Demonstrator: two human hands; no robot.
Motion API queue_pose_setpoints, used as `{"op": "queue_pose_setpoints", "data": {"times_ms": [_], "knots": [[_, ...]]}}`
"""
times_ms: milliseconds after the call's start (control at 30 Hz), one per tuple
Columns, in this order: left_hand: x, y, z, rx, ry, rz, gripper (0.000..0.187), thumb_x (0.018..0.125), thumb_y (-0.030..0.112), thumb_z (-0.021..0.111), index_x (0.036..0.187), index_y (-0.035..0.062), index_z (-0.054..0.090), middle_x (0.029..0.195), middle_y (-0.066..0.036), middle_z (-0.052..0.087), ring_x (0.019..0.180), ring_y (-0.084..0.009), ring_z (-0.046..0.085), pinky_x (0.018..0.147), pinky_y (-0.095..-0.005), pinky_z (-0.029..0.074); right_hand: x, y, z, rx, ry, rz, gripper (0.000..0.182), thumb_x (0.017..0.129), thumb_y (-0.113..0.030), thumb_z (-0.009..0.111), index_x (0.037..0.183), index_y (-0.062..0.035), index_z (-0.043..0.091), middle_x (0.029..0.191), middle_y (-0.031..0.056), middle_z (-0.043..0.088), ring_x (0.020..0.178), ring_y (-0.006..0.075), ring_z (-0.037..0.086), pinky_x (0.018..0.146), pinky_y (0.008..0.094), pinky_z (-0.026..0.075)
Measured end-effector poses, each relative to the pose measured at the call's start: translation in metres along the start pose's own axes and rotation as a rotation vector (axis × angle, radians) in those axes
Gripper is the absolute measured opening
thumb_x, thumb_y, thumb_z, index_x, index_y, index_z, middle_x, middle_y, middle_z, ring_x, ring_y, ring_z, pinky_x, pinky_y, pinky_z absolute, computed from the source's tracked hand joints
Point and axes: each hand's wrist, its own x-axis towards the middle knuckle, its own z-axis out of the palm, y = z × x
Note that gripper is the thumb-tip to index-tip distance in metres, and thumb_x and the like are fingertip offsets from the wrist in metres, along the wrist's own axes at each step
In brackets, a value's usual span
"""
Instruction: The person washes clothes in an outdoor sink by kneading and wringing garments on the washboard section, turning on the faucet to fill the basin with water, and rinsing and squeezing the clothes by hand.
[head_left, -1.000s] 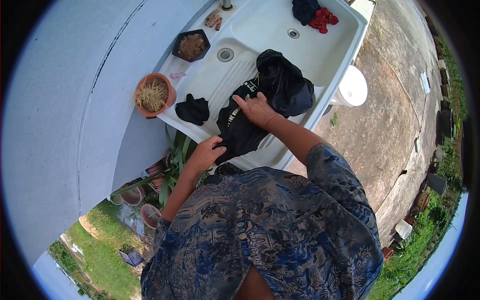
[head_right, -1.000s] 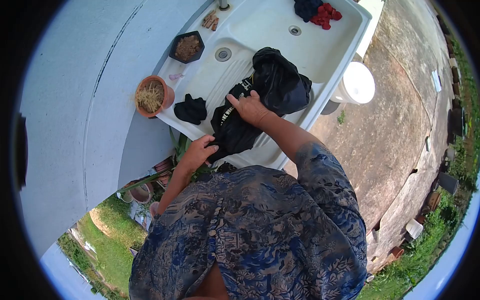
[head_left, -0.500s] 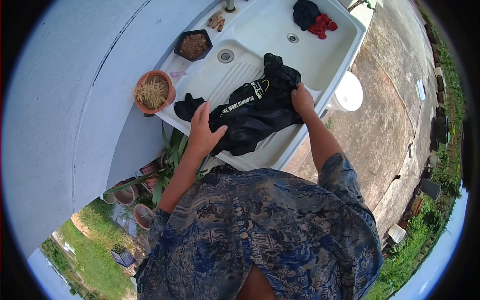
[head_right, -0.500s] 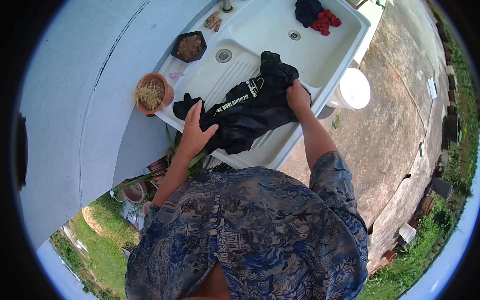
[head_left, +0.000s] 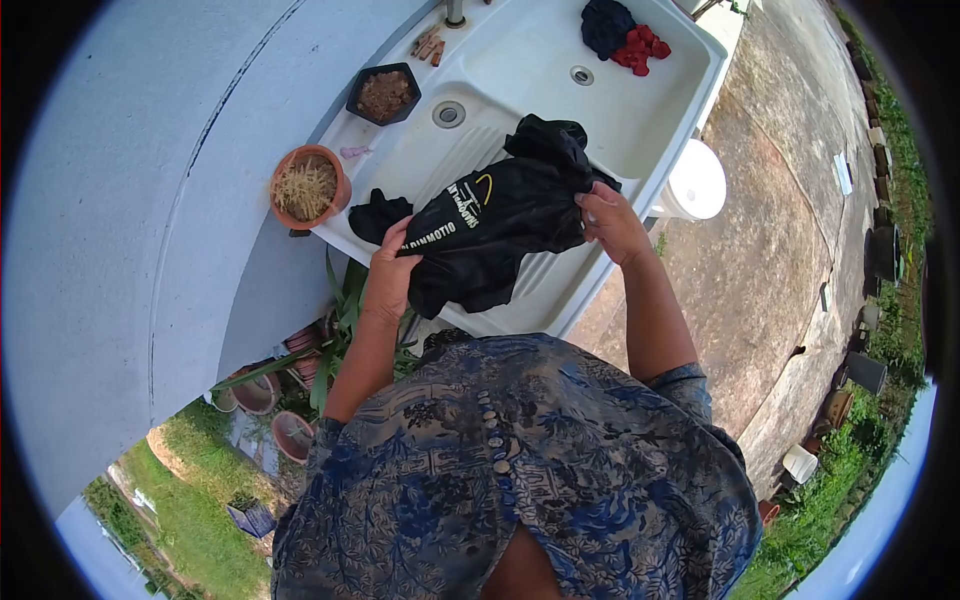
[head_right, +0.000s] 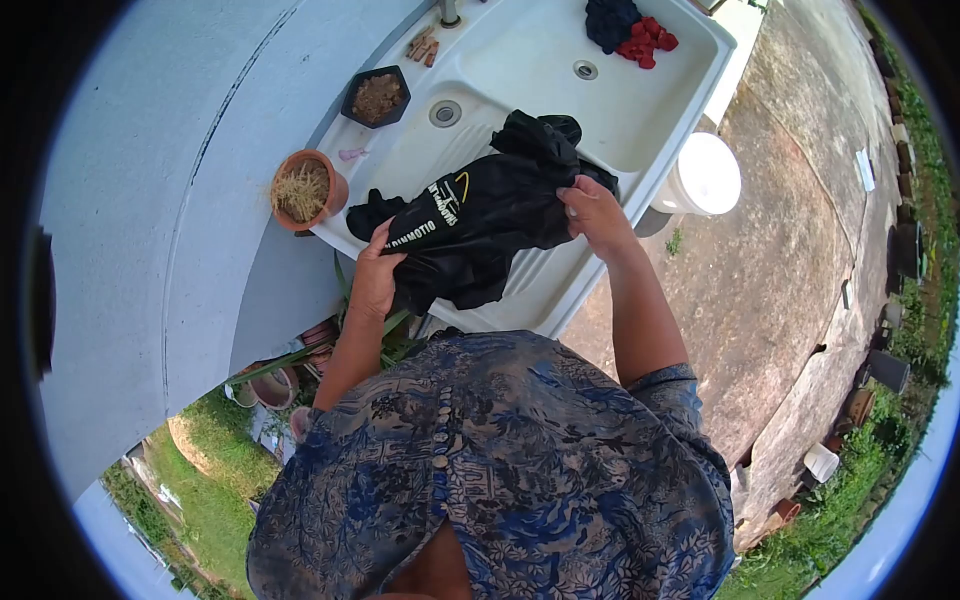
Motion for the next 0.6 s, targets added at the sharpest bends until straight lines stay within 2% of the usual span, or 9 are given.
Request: {"op": "queue_pose_setpoints", "data": {"times_ms": [33, 67, 133, 200, 300, 367, 433, 533, 600], "knots": [[-0.007, -0.002, -0.010, 0.005, -0.012, -0.003, 0.045, 0.072, -0.015, 0.046, 0.115, -0.0034, 0.057, 0.110, -0.003, 0.057, 0.099, -0.0151, 0.058, 0.089, -0.0260, 0.047, 0.010, 0.025, -0.008, -0.531, 0.059, 0.180, 0.020, 0.091, -0.018, 0.051, 0.105, -0.0048, 0.052, 0.065, 0.0050, 0.055, 0.055, 0.0187, 0.053, 0.061, 0.0334, 0.046], [-0.012, -0.007, -0.023, -0.013, -0.012, -0.055, 0.046, 0.073, -0.015, 0.045, 0.116, -0.0031, 0.057, 0.108, -0.005, 0.059, 0.098, -0.0155, 0.059, 0.089, -0.0261, 0.047, 0.015, 0.044, -0.009, -0.526, 0.068, 0.183, 0.020, 0.091, -0.018, 0.051, 0.105, -0.0048, 0.052, 0.065, 0.0050, 0.055, 0.055, 0.0187, 0.053, 0.061, 0.0334, 0.046], [-0.021, -0.010, -0.026, -0.034, 0.016, -0.108, 0.043, 0.075, -0.014, 0.044, 0.114, -0.0043, 0.058, 0.100, -0.008, 0.063, 0.091, -0.0155, 0.062, 0.087, -0.0263, 0.048, 0.022, 0.069, -0.003, -0.909, 0.514, -0.294, 0.020, 0.091, -0.020, 0.049, 0.105, -0.0049, 0.051, 0.077, 0.0128, 0.063, 0.073, 0.0312, 0.062, 0.066, 0.0399, 0.048], [-0.026, -0.013, -0.019, 0.103, -0.018, -0.121, 0.041, 0.075, -0.014, 0.044, 0.112, -0.0053, 0.058, 0.099, -0.008, 0.064, 0.089, -0.0150, 0.063, 0.085, -0.0263, 0.049, 0.014, 0.004, 0.050, -0.741, 0.519, -0.306, 0.019, 0.092, -0.022, 0.047, 0.103, -0.0062, 0.052, 0.084, 0.0181, 0.064, 0.082, 0.0372, 0.061, 0.070, 0.0451, 0.048], [-0.026, -0.006, -0.002, 0.186, -0.042, -0.122, 0.034, 0.075, -0.013, 0.045, 0.106, -0.0067, 0.059, 0.097, -0.008, 0.065, 0.083, -0.0147, 0.064, 0.079, -0.0271, 0.052, 0.016, 0.005, 0.122, -0.806, 0.137, -0.493, 0.019, 0.093, -0.021, 0.046, 0.108, -0.0086, 0.048, 0.075, 0.0178, 0.062, 0.070, 0.0375, 0.061, 0.066, 0.0437, 0.048], [-0.027, -0.001, -0.002, -0.205, 0.005, -0.118, 0.029, 0.076, -0.011, 0.049, 0.102, -0.0044, 0.059, 0.095, -0.009, 0.065, 0.086, -0.0169, 0.063, 0.084, -0.0303, 0.050, 0.017, 0.038, 0.145, -0.991, -0.099, -0.622, 0.019, 0.089, -0.020, 0.049, 0.105, -0.0123, 0.047, 0.073, 0.0140, 0.063, 0.068, 0.0328, 0.064, 0.060, 0.0438, 0.050], [-0.030, 0.000, -0.008, -0.190, 0.016, -0.133, 0.027, 0.074, -0.012, 0.048, 0.098, -0.0037, 0.059, 0.094, -0.010, 0.065, 0.087, -0.0185, 0.063, 0.085, -0.0321, 0.050, 0.039, 0.066, 0.132, -1.098, -0.071, -0.678, 0.020, 0.087, -0.020, 0.050, 0.105, -0.0119, 0.046, 0.074, 0.0123, 0.063, 0.068, 0.0300, 0.065, 0.057, 0.0421, 0.051], [-0.033, -0.006, -0.009, -0.275, 0.017, -0.129, 0.035, 0.067, -0.013, 0.042, 0.097, -0.0048, 0.059, 0.095, -0.013, 0.064, 0.089, -0.0229, 0.063, 0.087, -0.0361, 0.050, 0.064, 0.045, 0.100, -1.270, 0.133, -0.584, 0.017, 0.087, -0.017, 0.047, 0.102, -0.0101, 0.045, 0.077, 0.0112, 0.061, 0.069, 0.0295, 0.065, 0.055, 0.0421, 0.052], [-0.031, 0.001, -0.015, -0.330, 0.019, -0.118, 0.036, 0.066, -0.014, 0.042, 0.097, -0.0047, 0.059, 0.095, -0.014, 0.064, 0.089, -0.0233, 0.063, 0.087, -0.0365, 0.050, 0.076, 0.031, 0.065, -1.545, 0.189, -0.330, 0.015, 0.087, -0.011, 0.043, 0.102, -0.0096, 0.046, 0.080, 0.0131, 0.064, 0.074, 0.0309, 0.066, 0.058, 0.0413, 0.053]]}}
